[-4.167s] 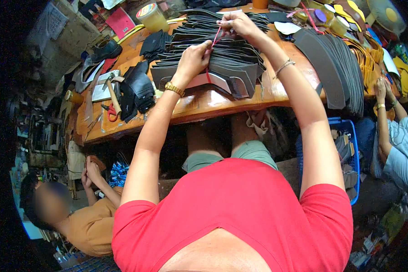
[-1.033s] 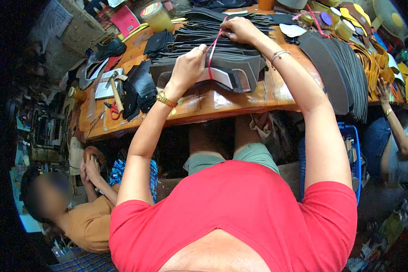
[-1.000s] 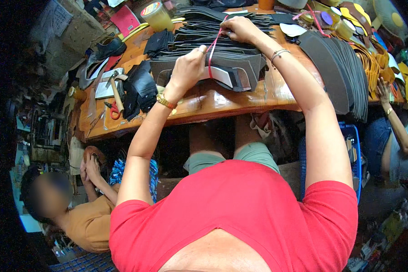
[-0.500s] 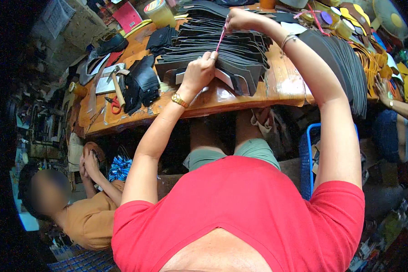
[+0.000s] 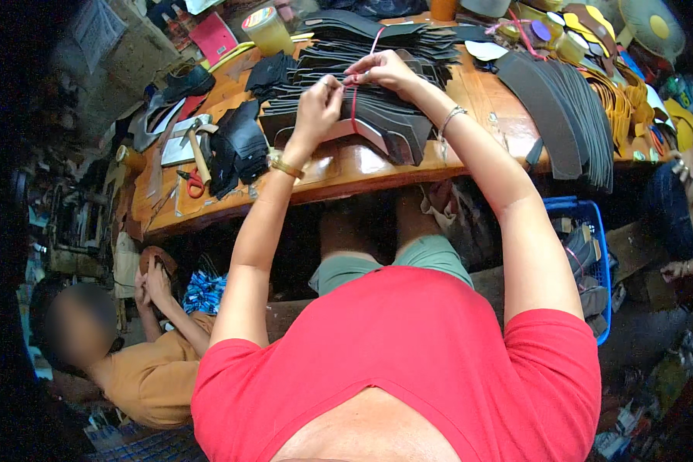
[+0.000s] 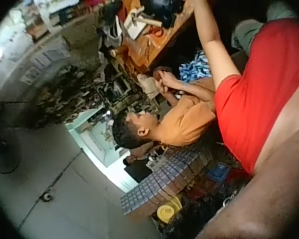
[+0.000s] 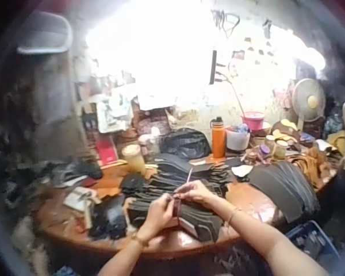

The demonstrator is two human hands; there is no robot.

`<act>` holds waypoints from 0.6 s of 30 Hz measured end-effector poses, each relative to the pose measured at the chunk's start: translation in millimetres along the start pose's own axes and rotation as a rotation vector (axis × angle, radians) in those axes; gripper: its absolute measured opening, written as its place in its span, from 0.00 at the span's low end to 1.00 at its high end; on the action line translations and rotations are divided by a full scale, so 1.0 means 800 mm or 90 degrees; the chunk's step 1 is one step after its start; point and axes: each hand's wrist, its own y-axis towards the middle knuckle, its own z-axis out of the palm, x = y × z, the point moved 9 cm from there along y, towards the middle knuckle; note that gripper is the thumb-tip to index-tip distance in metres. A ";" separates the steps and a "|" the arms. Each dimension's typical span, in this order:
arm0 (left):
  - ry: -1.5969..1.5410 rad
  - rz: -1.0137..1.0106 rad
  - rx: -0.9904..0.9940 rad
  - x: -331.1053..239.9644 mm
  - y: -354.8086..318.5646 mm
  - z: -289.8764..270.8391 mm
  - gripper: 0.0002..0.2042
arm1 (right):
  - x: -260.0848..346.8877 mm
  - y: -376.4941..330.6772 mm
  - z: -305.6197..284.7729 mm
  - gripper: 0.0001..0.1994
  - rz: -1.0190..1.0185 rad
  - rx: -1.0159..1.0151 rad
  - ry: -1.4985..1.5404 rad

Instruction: The person repeatedly picks up dark rectangular material pieces from a blue basket, aligns them, and stacks them on a wooden table. After stacking, the person uses a pink elastic band to tie the stack together.

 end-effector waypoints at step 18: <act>-0.636 -0.438 0.205 0.081 0.020 0.055 0.07 | 0.022 -0.014 0.012 0.05 -0.243 -0.069 -0.274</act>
